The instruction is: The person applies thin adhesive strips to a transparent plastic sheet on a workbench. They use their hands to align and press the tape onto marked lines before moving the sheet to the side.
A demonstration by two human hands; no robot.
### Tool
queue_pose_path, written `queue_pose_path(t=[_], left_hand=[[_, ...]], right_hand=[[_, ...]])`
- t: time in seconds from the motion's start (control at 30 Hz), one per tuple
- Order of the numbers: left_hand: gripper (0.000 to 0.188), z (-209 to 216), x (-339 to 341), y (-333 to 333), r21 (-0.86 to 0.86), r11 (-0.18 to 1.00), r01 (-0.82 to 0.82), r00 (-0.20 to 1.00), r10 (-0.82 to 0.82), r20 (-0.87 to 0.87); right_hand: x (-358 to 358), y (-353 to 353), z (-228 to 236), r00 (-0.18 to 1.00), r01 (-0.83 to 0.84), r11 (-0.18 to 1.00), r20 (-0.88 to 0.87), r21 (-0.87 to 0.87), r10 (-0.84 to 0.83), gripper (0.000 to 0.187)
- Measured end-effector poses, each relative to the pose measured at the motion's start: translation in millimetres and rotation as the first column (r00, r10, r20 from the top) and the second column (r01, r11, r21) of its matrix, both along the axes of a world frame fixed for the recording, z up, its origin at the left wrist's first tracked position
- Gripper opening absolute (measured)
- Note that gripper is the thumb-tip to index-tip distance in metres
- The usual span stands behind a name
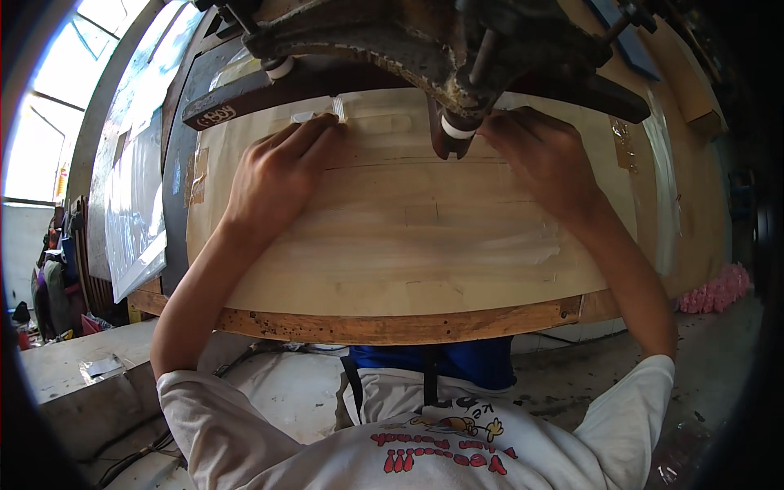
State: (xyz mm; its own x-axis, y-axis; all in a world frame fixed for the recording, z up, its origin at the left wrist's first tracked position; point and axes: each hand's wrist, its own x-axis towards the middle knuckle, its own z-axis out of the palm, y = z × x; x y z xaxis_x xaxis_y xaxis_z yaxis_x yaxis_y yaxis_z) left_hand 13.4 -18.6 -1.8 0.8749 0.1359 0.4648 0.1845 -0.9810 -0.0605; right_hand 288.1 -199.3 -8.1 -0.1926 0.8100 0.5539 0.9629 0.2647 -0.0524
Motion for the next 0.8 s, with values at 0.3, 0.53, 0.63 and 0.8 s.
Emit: queue_pose_path(t=[0.3,0.53,0.63,0.8], left_hand=[[0.023,2.1,3.4,-0.3,0.049,0.999,-0.004,1.000,0.004,0.000],[0.025,2.8,0.6,-1.5,0.046,0.999,-0.013,1.000,0.013,-0.010],[0.027,0.3,-1.3,-1.3,0.041,0.999,-0.016,1.000,0.017,-0.020],[0.027,3.5,0.6,-2.2,0.017,1.000,-0.012,1.000,0.013,-0.014]], right_hand=[[0.9,0.6,-1.5,1.000,0.010,1.000,-0.022,0.022,-0.009,0.020],[-1.8,-1.6,-1.3,1.000,-0.016,0.997,-0.011,0.071,0.017,0.018],[-3.5,-1.9,-0.8,1.000,-0.014,0.998,-0.018,0.068,0.015,0.018],[-2.1,-2.0,-0.5,1.000,-0.006,0.997,-0.010,0.073,0.007,0.017]])
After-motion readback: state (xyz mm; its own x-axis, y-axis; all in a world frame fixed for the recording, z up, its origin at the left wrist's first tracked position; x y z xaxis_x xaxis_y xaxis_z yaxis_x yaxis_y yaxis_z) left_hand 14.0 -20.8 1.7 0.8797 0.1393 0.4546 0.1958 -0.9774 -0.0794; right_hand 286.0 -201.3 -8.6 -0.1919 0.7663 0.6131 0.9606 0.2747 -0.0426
